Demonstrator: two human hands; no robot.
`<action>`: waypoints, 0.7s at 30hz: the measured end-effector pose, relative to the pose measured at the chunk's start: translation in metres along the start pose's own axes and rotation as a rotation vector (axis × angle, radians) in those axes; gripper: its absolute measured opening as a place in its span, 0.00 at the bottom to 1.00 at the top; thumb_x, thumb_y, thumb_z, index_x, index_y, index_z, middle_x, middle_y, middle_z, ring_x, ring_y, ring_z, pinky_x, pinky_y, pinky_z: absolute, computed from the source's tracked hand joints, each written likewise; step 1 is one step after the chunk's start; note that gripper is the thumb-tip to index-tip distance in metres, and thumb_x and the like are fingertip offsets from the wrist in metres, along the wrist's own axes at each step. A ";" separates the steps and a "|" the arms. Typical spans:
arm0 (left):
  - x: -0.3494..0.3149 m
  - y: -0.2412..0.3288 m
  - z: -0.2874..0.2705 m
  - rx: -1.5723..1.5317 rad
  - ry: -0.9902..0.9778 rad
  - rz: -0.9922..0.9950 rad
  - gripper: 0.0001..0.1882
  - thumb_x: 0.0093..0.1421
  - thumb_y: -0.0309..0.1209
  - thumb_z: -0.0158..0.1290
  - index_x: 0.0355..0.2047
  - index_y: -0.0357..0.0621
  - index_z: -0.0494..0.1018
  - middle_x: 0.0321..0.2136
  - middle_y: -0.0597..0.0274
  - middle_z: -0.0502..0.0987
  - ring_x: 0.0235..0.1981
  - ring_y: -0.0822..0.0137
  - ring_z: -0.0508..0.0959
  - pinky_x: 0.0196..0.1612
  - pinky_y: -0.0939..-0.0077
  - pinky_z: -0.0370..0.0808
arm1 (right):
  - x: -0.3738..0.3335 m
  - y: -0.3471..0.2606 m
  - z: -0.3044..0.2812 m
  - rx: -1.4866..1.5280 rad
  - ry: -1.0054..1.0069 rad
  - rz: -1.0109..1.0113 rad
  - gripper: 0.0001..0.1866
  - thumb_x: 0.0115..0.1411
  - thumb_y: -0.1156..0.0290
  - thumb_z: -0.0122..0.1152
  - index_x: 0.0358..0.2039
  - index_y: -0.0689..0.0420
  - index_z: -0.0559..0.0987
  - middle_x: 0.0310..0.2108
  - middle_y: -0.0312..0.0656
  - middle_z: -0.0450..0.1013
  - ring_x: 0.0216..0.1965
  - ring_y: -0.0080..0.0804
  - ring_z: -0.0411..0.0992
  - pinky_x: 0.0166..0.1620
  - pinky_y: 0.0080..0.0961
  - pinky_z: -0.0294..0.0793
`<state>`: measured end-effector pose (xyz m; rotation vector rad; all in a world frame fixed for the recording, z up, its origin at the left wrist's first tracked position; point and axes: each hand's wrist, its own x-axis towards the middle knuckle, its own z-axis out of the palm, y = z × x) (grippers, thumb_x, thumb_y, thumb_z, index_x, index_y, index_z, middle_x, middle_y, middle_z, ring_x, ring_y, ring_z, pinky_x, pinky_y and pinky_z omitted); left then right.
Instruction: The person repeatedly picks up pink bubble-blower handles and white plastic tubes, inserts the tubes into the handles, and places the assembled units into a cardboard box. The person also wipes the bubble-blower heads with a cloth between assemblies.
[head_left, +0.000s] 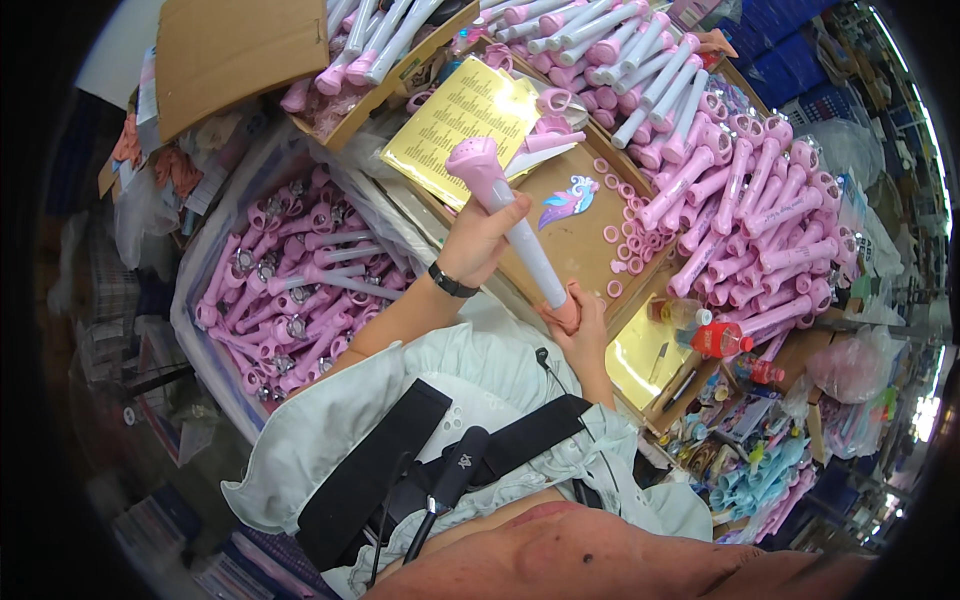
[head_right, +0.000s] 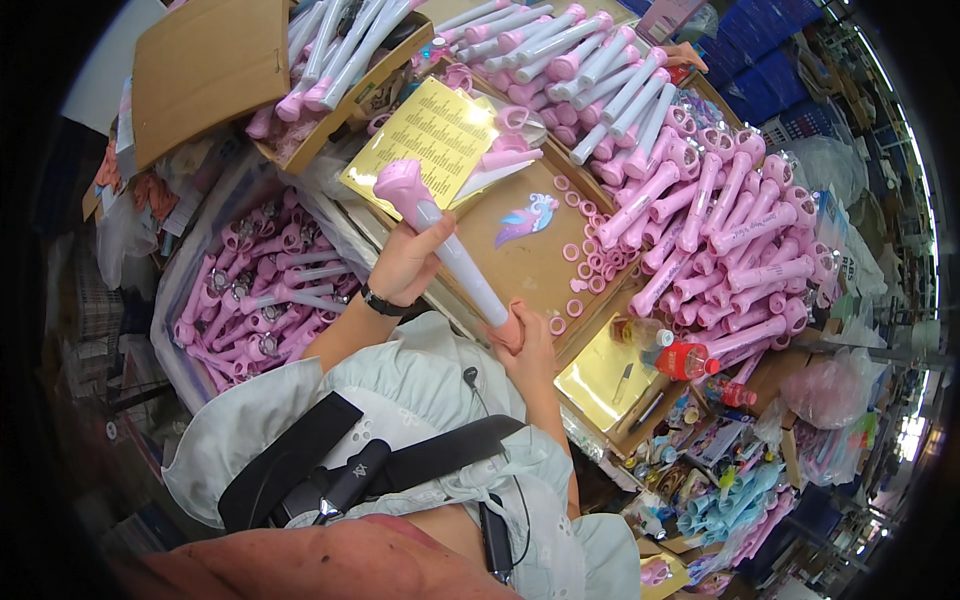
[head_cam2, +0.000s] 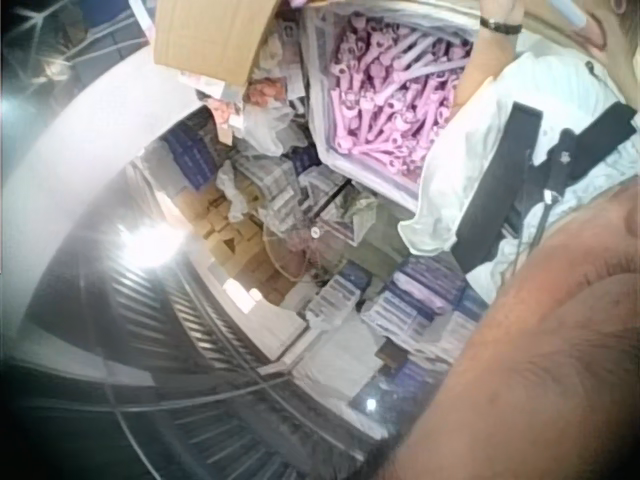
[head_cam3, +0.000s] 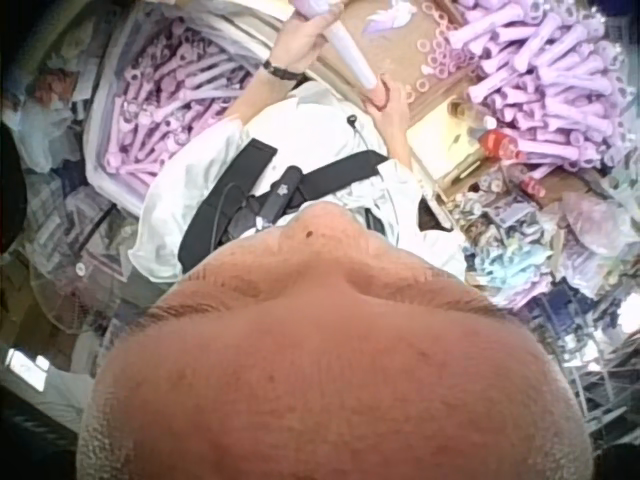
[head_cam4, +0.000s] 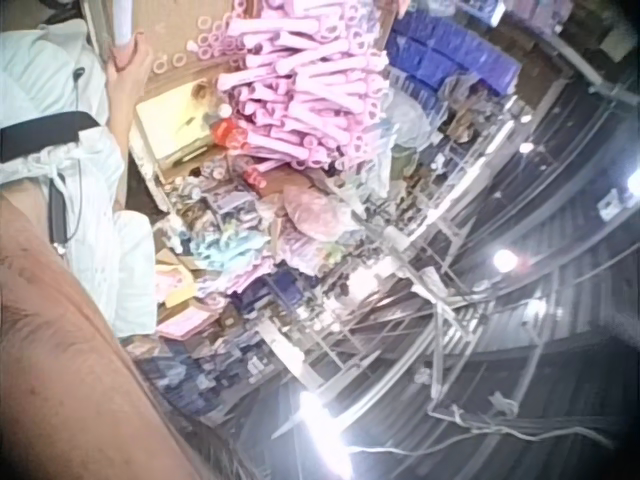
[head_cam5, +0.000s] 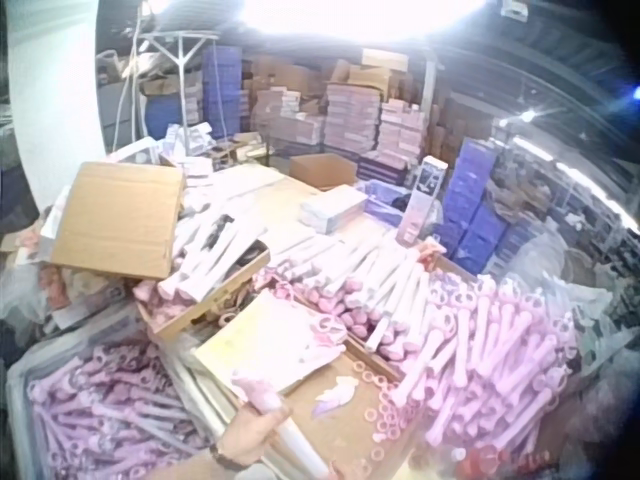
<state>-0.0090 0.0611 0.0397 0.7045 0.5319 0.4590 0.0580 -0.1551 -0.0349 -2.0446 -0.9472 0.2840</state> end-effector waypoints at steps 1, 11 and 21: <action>0.001 0.001 -0.001 -0.012 0.039 -0.096 0.17 0.56 0.27 0.55 0.44 0.41 0.64 0.34 0.64 0.70 0.38 0.72 0.71 0.46 0.74 0.66 | -0.002 0.001 0.000 0.017 -0.005 -0.014 0.26 0.42 0.73 0.69 0.42 0.60 0.71 0.39 0.44 0.70 0.41 0.40 0.69 0.43 0.29 0.68; -0.002 -0.003 -0.004 -0.038 -0.221 -0.012 0.21 0.57 0.25 0.52 0.51 0.40 0.61 0.43 0.59 0.70 0.46 0.65 0.70 0.50 0.70 0.66 | 0.010 0.018 -0.035 1.236 -0.647 0.566 0.20 0.41 0.72 0.64 0.37 0.65 0.72 0.25 0.39 0.70 0.15 0.18 0.64 0.19 0.14 0.64; 0.002 -0.011 -0.008 0.193 -0.025 0.266 0.22 0.53 0.23 0.57 0.46 0.42 0.62 0.38 0.64 0.68 0.41 0.73 0.69 0.47 0.76 0.66 | 0.006 0.024 -0.031 1.132 -0.347 0.507 0.23 0.49 0.66 0.63 0.42 0.65 0.71 0.34 0.39 0.72 0.34 0.22 0.71 0.37 0.18 0.71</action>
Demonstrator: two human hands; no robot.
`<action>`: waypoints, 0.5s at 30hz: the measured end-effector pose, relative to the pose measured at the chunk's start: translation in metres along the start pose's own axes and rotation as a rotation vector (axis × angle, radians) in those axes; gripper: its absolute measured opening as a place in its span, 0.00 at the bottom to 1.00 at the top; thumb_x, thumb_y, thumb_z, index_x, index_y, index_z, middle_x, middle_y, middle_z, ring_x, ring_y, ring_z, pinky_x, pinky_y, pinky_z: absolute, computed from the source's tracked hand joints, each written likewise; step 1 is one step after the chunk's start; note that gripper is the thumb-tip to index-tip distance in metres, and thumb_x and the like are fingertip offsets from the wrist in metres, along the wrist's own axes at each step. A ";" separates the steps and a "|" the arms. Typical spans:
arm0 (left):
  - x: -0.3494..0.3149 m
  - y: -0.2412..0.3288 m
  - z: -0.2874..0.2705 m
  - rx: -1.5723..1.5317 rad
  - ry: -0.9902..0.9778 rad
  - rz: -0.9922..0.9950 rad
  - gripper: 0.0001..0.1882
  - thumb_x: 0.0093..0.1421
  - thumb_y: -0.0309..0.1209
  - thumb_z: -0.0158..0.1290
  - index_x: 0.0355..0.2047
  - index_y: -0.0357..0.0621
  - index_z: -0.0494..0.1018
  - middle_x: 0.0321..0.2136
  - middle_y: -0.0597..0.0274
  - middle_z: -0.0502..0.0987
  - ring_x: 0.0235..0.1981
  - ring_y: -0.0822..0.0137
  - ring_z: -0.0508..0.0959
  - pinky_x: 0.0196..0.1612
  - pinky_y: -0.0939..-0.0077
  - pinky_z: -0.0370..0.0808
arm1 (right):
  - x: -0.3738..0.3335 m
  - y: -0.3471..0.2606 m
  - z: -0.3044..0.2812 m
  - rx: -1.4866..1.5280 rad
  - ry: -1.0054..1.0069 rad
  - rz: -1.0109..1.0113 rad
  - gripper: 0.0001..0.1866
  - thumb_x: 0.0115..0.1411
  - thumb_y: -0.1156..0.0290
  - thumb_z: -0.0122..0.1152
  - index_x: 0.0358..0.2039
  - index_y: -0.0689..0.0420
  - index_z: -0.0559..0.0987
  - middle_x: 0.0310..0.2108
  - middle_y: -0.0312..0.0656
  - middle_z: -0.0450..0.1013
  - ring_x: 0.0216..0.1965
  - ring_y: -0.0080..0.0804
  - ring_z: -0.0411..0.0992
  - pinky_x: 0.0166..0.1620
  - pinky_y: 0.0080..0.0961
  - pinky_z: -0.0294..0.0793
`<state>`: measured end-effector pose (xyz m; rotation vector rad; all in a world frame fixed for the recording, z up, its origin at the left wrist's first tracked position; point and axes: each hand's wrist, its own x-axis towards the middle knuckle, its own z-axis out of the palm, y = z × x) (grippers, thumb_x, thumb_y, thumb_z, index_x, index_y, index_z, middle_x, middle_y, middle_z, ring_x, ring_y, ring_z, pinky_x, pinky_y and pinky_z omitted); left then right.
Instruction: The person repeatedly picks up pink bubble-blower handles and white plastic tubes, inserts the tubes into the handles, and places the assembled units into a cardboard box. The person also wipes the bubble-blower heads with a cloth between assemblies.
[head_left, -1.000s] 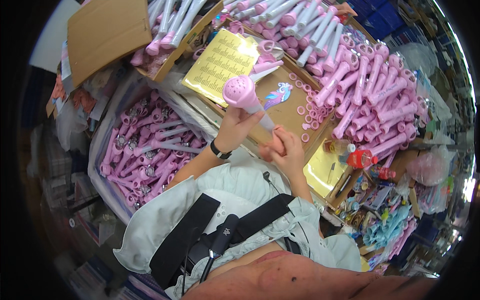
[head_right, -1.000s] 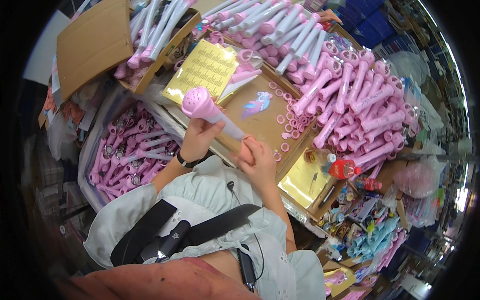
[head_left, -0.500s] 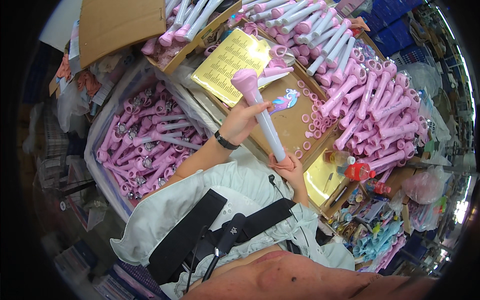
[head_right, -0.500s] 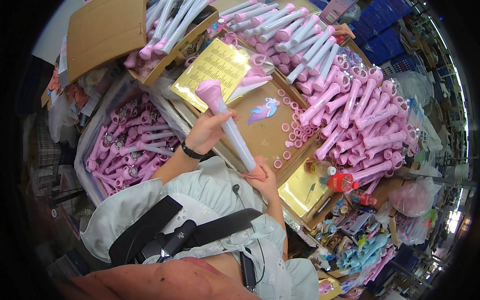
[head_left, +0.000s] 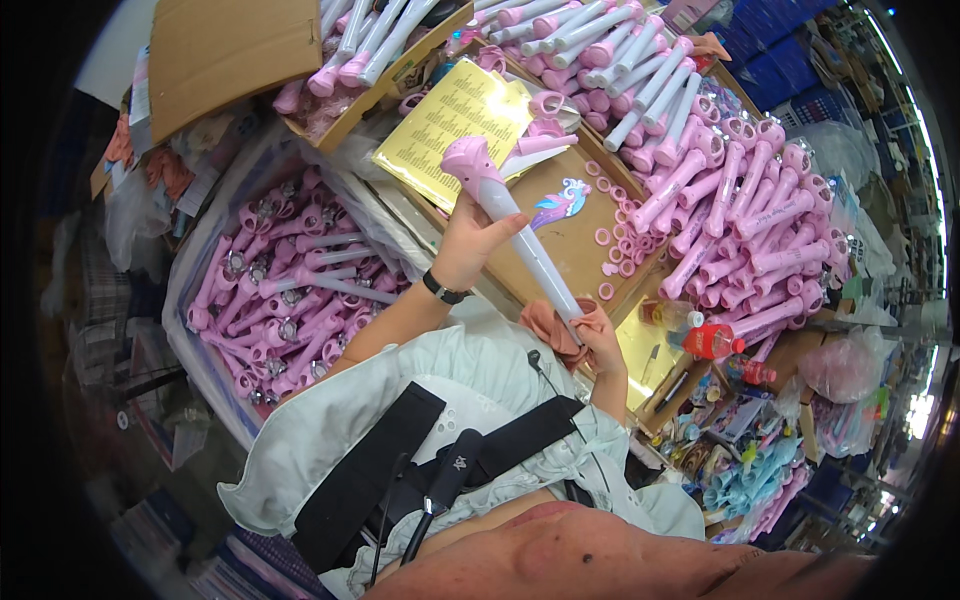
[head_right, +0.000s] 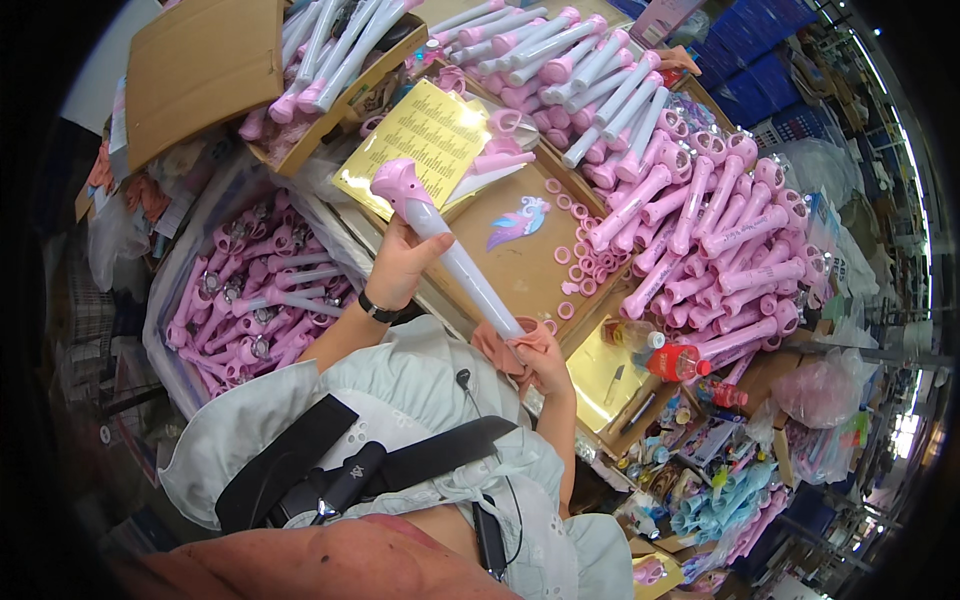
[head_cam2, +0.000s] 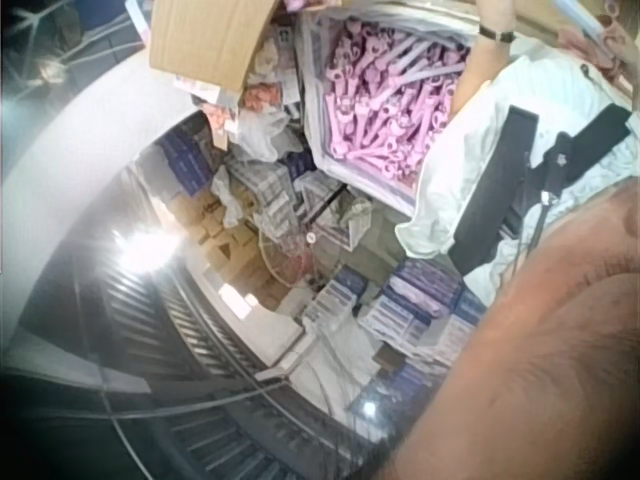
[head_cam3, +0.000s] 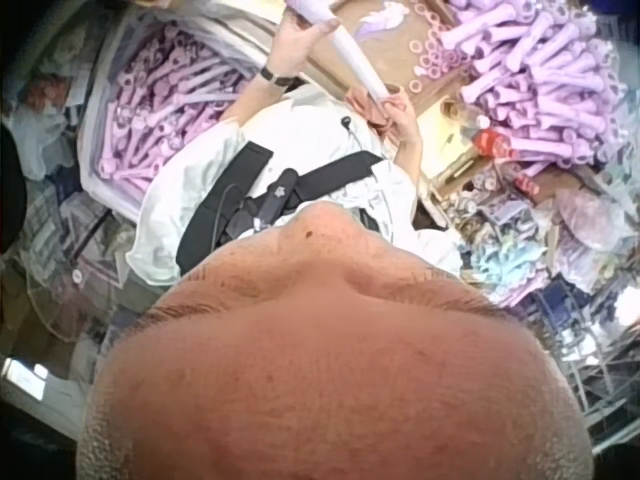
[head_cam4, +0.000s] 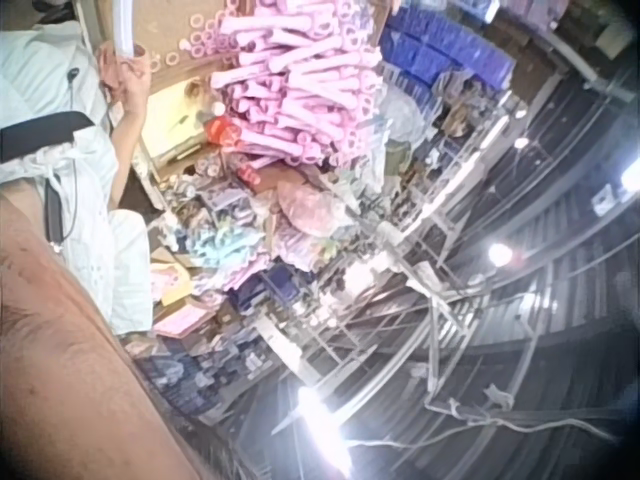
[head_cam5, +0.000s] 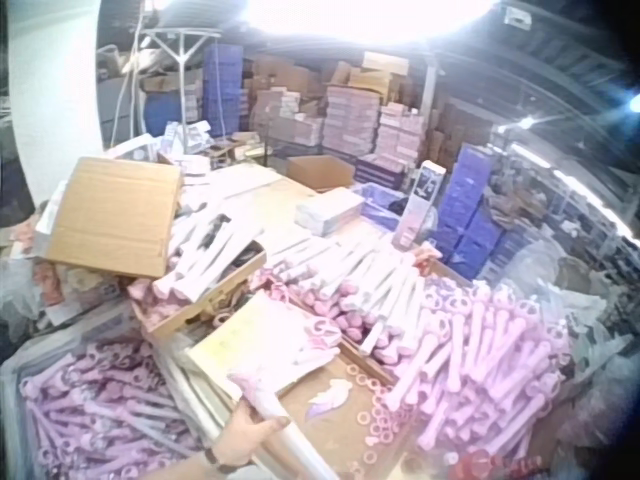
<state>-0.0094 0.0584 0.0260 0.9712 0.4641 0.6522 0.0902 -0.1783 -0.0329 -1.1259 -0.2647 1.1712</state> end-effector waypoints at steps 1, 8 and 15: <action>0.000 -0.001 0.000 0.043 0.021 0.082 0.22 0.53 0.24 0.58 0.46 0.42 0.62 0.37 0.65 0.69 0.41 0.73 0.69 0.46 0.76 0.66 | 0.000 0.003 -0.001 -0.031 0.042 -0.030 0.23 0.50 0.65 0.63 0.43 0.65 0.70 0.36 0.39 0.72 0.37 0.23 0.71 0.40 0.19 0.72; -0.001 0.000 -0.006 -0.010 -0.092 -0.111 0.21 0.55 0.27 0.55 0.48 0.38 0.63 0.43 0.58 0.72 0.44 0.65 0.72 0.50 0.72 0.66 | -0.001 0.011 -0.019 0.242 0.066 0.089 0.26 0.54 0.58 0.62 0.47 0.62 0.70 0.40 0.42 0.72 0.40 0.25 0.72 0.44 0.19 0.71; -0.007 0.011 0.003 -0.097 -0.259 -0.103 0.28 0.57 0.27 0.50 0.57 0.36 0.55 0.48 0.49 0.70 0.51 0.55 0.70 0.56 0.64 0.63 | -0.007 0.018 -0.022 0.338 0.064 0.108 0.30 0.53 0.58 0.63 0.50 0.63 0.67 0.42 0.42 0.72 0.42 0.27 0.71 0.47 0.23 0.71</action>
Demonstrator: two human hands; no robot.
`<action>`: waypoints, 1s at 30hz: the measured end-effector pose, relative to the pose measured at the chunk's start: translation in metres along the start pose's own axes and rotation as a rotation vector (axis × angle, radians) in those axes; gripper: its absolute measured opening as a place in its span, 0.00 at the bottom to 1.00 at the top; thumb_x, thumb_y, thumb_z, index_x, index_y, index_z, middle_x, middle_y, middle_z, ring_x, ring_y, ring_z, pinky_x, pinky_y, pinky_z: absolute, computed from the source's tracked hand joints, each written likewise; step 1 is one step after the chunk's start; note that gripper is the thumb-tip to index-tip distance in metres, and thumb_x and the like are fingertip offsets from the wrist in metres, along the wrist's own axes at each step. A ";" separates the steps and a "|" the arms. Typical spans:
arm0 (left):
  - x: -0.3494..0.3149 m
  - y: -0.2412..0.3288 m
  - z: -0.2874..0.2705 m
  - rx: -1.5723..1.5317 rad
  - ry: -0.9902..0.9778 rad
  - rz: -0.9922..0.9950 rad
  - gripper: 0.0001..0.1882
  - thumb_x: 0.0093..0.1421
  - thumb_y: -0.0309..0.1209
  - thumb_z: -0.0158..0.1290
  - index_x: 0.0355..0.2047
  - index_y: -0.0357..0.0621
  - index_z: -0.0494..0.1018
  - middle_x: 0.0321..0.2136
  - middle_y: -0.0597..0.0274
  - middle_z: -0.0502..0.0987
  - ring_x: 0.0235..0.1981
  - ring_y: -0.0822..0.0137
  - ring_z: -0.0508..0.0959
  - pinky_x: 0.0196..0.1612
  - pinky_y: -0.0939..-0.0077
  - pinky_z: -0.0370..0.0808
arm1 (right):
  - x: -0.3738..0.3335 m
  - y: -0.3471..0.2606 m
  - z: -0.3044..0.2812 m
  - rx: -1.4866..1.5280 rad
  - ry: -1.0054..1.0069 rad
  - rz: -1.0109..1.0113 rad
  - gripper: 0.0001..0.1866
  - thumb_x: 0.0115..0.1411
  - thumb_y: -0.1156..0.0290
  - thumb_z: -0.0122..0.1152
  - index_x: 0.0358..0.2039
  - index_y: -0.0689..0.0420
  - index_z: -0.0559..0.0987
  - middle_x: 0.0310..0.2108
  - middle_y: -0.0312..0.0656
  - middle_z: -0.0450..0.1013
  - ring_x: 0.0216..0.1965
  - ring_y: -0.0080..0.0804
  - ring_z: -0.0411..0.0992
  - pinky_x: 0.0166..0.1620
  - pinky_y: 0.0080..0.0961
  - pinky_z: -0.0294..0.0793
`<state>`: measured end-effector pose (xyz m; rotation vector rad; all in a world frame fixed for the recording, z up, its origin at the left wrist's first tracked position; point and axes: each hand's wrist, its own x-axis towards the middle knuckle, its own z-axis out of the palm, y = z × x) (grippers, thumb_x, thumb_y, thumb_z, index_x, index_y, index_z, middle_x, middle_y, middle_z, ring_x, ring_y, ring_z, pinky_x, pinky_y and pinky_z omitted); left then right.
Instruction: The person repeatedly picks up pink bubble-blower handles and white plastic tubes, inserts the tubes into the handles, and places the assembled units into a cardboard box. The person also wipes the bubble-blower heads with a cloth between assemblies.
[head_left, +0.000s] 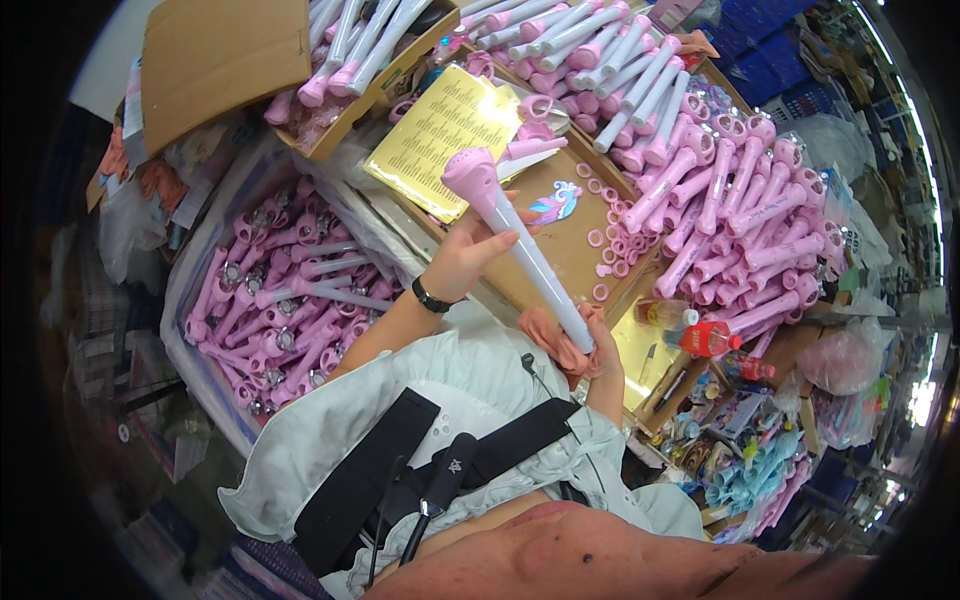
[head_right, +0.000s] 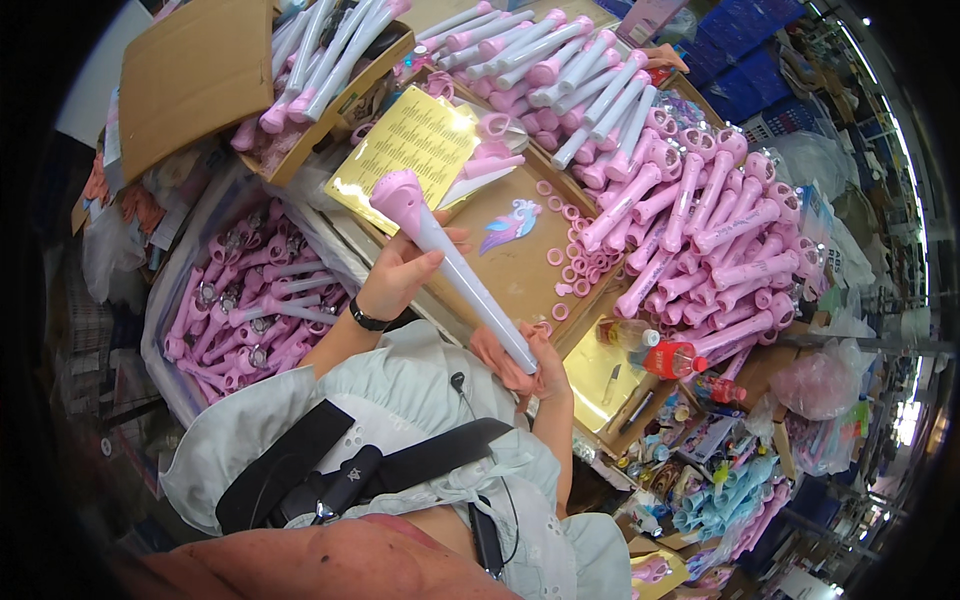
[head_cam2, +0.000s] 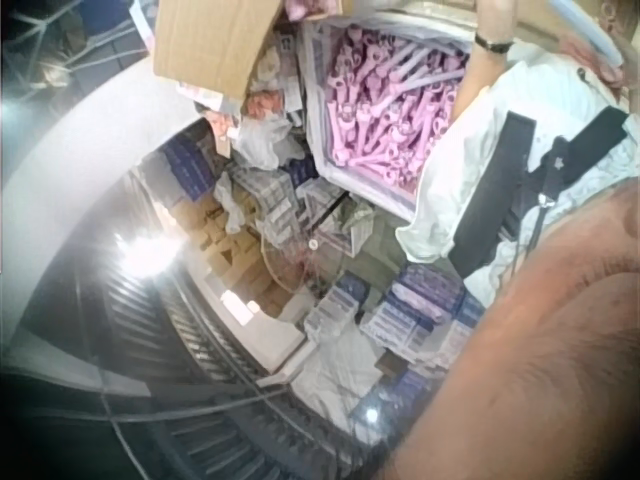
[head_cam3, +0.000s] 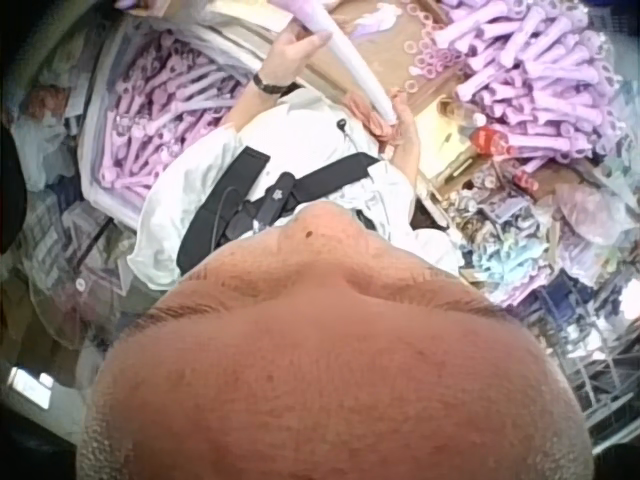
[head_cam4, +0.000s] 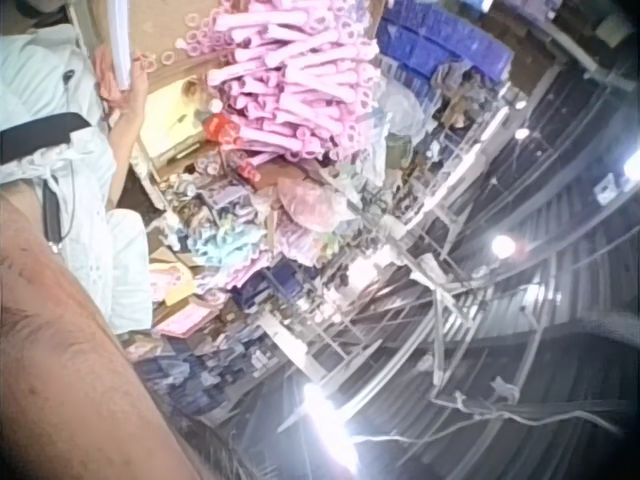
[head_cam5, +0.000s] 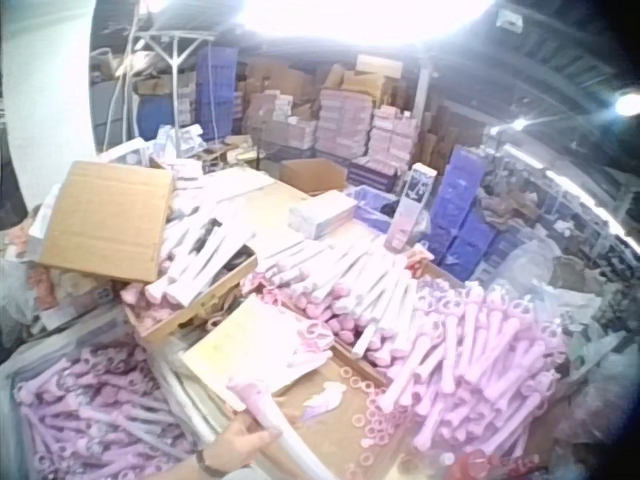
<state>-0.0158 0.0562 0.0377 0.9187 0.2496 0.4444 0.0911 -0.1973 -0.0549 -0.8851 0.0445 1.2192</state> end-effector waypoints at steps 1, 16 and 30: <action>0.000 0.001 0.000 0.044 -0.006 0.003 0.29 0.57 0.26 0.49 0.58 0.36 0.54 0.49 0.48 0.70 0.52 0.55 0.70 0.56 0.63 0.62 | -0.001 -0.001 0.001 -0.031 -0.056 -0.042 0.30 0.53 0.59 0.63 0.51 0.63 0.67 0.42 0.42 0.71 0.43 0.27 0.71 0.47 0.24 0.71; -0.012 -0.013 -0.025 1.241 -0.359 0.222 0.20 0.54 0.33 0.54 0.45 0.35 0.68 0.39 0.45 0.74 0.41 0.49 0.73 0.44 0.64 0.70 | 0.022 -0.039 0.023 -0.182 -0.295 0.046 0.19 0.54 0.62 0.60 0.41 0.60 0.70 0.24 0.35 0.68 0.20 0.18 0.65 0.24 0.15 0.65; -0.152 -0.025 -0.087 1.824 -0.053 -0.285 0.23 0.50 0.39 0.56 0.43 0.40 0.68 0.27 0.49 0.75 0.29 0.49 0.75 0.32 0.58 0.70 | 0.278 -0.232 -0.046 -0.378 0.248 -0.617 0.13 0.57 0.60 0.57 0.36 0.56 0.77 0.23 0.34 0.69 0.21 0.20 0.65 0.24 0.18 0.66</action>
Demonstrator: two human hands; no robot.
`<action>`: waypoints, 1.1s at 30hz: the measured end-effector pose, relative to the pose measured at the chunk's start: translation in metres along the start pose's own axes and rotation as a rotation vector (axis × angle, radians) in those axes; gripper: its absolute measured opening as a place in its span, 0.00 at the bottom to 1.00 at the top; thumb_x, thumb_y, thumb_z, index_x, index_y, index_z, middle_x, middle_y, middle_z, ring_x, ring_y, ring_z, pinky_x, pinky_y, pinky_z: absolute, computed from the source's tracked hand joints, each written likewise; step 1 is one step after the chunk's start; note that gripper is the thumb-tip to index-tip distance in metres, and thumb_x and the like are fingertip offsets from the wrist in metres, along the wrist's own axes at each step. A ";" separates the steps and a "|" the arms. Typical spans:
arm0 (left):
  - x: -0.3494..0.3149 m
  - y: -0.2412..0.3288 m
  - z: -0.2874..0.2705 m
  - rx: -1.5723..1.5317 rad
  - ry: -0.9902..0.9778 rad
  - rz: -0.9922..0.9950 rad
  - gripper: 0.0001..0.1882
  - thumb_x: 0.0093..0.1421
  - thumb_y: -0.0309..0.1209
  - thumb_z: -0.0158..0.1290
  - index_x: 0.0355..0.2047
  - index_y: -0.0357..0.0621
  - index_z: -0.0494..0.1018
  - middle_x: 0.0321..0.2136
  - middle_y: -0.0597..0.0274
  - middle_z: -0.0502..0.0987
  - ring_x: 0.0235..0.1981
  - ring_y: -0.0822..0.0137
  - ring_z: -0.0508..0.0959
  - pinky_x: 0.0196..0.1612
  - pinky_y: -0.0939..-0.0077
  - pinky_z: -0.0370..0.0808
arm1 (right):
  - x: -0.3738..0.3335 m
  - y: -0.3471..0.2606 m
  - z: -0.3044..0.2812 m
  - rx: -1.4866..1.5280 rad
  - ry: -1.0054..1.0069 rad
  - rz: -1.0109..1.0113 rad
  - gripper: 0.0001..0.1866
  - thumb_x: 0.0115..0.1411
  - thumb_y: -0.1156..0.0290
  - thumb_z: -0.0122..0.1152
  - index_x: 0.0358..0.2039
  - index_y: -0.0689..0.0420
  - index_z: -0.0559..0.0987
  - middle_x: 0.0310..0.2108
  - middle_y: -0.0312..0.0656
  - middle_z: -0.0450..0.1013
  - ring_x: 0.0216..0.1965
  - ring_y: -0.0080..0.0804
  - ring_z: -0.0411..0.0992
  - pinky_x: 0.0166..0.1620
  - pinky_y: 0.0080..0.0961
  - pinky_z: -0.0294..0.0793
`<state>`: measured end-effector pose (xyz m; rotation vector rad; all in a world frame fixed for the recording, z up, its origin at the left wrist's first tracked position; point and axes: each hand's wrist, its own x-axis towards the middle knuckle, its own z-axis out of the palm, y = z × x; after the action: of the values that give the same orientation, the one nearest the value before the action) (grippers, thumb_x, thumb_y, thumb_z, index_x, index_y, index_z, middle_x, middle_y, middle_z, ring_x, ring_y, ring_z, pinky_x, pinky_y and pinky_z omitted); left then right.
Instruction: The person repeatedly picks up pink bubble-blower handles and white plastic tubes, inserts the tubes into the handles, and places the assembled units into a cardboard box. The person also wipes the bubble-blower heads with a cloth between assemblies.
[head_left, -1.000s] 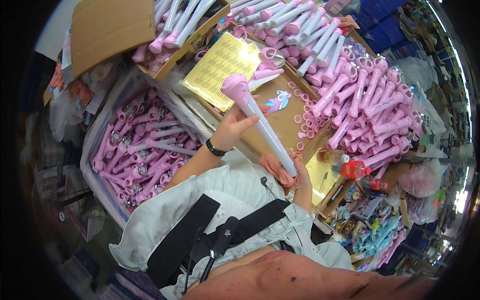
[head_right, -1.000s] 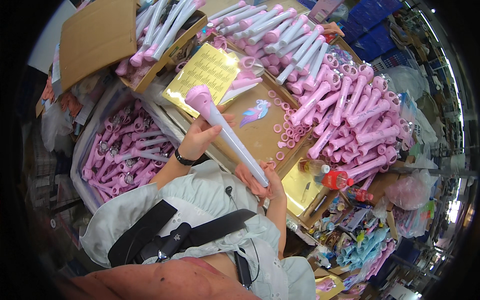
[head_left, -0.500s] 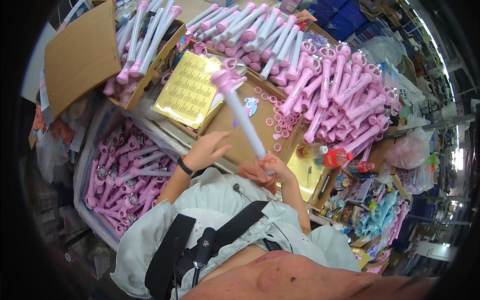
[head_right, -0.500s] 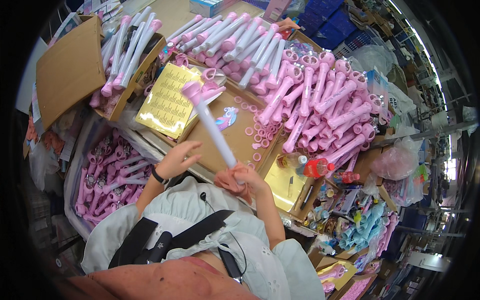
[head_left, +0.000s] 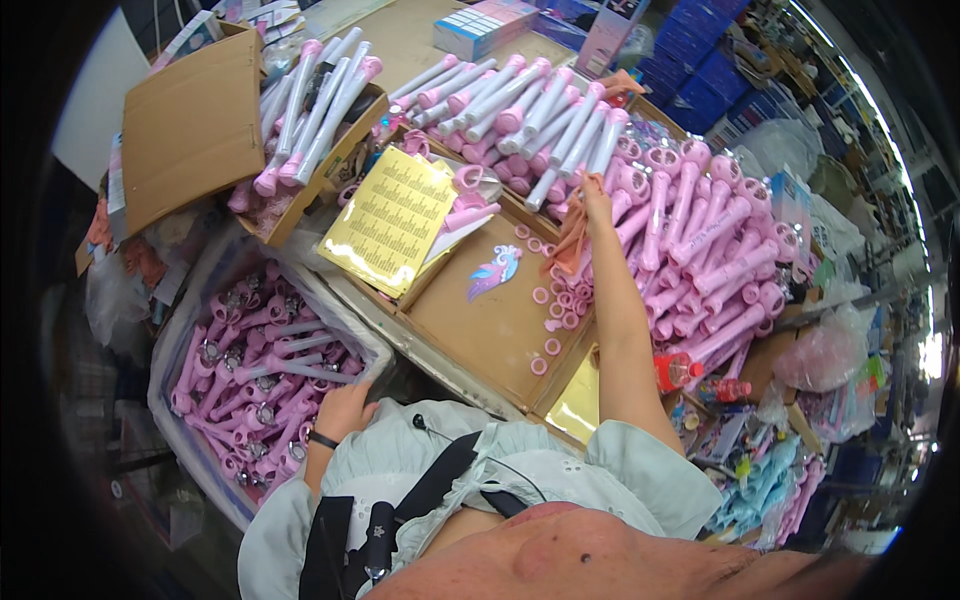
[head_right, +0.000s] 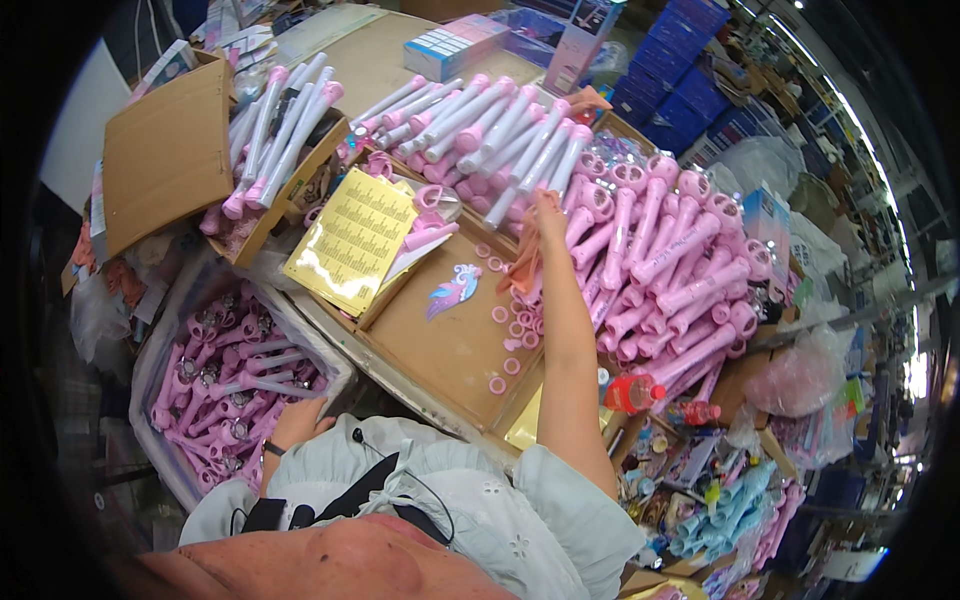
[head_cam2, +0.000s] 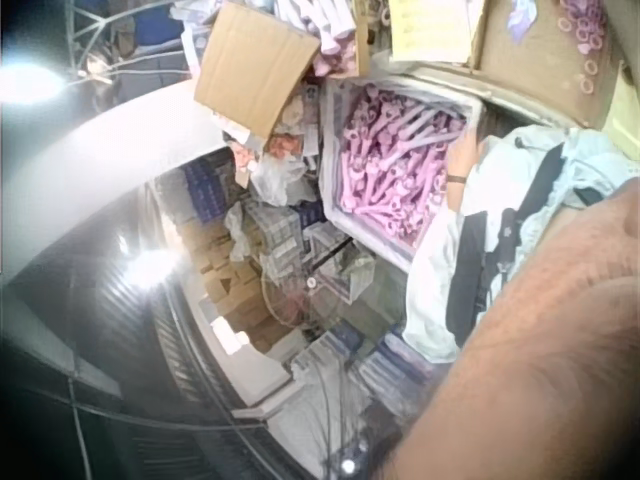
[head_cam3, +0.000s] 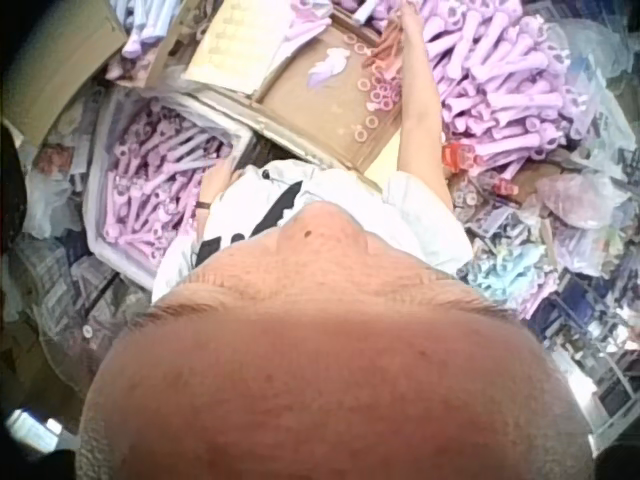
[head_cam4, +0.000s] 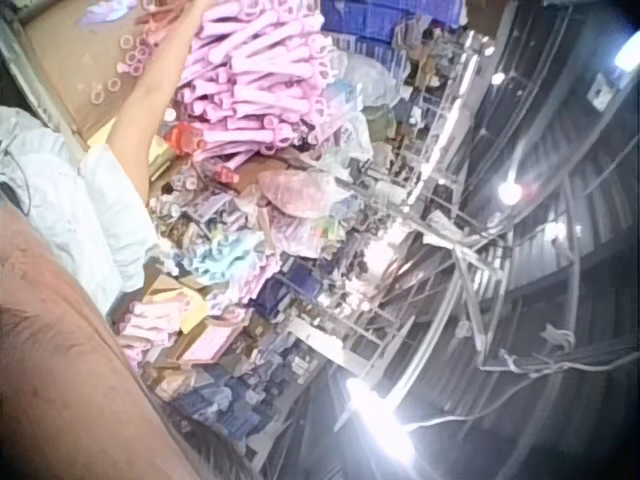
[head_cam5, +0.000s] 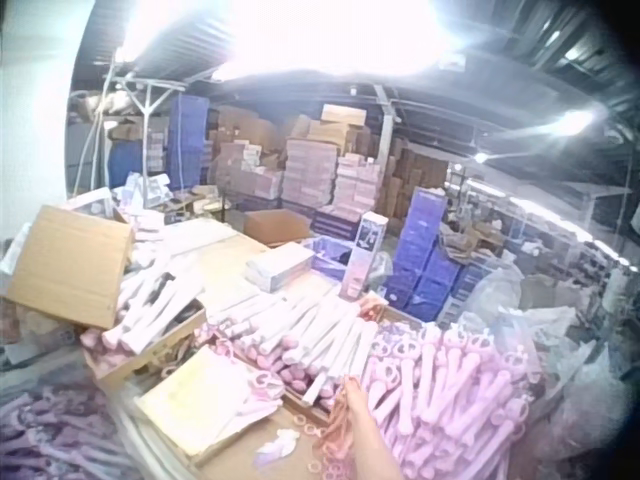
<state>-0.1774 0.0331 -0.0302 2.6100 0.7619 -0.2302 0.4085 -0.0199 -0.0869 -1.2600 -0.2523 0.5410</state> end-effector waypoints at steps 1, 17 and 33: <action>-0.010 -0.001 0.006 -0.018 -0.028 -0.070 0.23 0.50 0.40 0.56 0.43 0.41 0.69 0.28 0.49 0.75 0.30 0.49 0.75 0.32 0.58 0.71 | 0.019 0.006 -0.003 -0.064 0.064 -0.012 0.14 0.56 0.59 0.58 0.35 0.56 0.77 0.23 0.34 0.70 0.21 0.20 0.65 0.24 0.18 0.66; -0.048 0.002 0.032 -0.264 -0.134 -0.359 0.23 0.56 0.42 0.49 0.48 0.43 0.67 0.36 0.45 0.74 0.40 0.46 0.73 0.42 0.55 0.70 | -0.004 0.060 0.003 -0.227 -0.014 -0.190 0.07 0.58 0.73 0.48 0.22 0.54 0.70 0.17 0.32 0.61 0.19 0.25 0.62 0.21 0.22 0.62; 0.034 -0.326 0.227 -0.781 0.897 -1.611 0.26 0.47 0.36 0.54 0.45 0.32 0.67 0.40 0.34 0.72 0.42 0.41 0.73 0.48 0.54 0.69 | -0.322 0.088 0.048 -0.511 0.052 0.145 0.19 0.59 0.81 0.46 0.52 0.65 0.62 0.50 0.44 0.64 0.52 0.31 0.66 0.55 0.23 0.63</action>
<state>-0.3365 0.2015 -0.3543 0.7682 2.4014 0.7038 0.0909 -0.1285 -0.1202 -1.7960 -0.2662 0.5869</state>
